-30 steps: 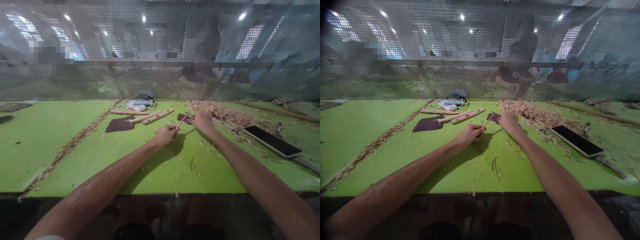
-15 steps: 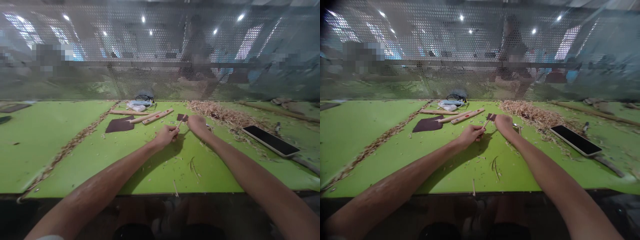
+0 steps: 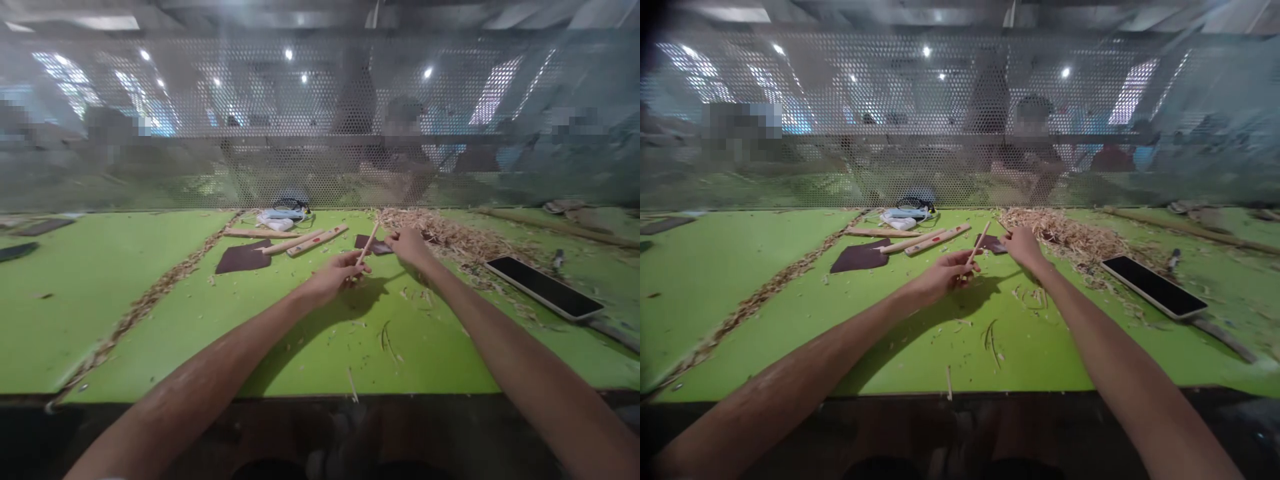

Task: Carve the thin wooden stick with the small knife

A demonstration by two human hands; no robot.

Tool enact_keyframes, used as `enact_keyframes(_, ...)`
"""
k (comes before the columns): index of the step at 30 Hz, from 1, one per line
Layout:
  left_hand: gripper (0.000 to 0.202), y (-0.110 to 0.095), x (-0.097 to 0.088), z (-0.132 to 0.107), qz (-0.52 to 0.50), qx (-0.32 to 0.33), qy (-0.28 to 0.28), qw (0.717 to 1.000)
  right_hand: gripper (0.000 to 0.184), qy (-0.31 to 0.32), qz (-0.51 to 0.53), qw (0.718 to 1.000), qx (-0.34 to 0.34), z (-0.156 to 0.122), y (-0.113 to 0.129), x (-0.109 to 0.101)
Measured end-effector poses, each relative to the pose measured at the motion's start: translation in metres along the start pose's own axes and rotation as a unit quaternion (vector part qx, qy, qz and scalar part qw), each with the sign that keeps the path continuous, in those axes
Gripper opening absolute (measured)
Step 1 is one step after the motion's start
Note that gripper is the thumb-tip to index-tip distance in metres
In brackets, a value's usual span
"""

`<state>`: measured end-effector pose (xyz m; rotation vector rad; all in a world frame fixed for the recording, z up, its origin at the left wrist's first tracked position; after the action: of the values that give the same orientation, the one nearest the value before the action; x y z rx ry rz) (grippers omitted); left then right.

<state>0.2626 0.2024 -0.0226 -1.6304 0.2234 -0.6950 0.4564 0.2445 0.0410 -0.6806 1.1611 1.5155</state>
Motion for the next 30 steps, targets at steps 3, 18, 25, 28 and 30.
enact_keyframes(3,0.013,-0.003,-0.003,-0.001,-0.023,-0.008,-0.014,1.0,0.046,0.014,0.031,0.999,-0.028,-0.007,0.013,0.002)
enact_keyframes(18,0.018,-0.031,-0.022,-0.003,-0.114,0.013,-0.068,0.991,0.058,0.102,0.271,0.957,-0.023,-0.033,0.044,0.012)
enact_keyframes(25,0.014,-0.05,-0.026,-0.003,-0.061,0.106,-0.067,0.99,0.059,0.224,0.328,0.916,-0.052,-0.054,0.073,0.02)
enact_keyframes(28,0.01,-0.051,-0.026,-0.002,-0.047,0.12,-0.052,0.99,0.05,0.252,0.316,0.912,-0.07,-0.059,0.076,0.019)
enact_keyframes(30,0.008,-0.055,-0.029,-0.002,-0.048,0.126,-0.056,0.989,0.046,0.247,0.32,0.912,-0.067,-0.056,0.07,0.017)
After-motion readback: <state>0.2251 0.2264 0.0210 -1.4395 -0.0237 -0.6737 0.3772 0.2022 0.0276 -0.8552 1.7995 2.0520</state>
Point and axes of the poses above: each hand's wrist, its own z-axis towards the middle knuckle, its own x-axis out of the palm, y = z × x, the point moved 10 cm from there along z, towards the middle knuckle, and after that the axes turned 6 degrees about -y, right-handed, at the moved point
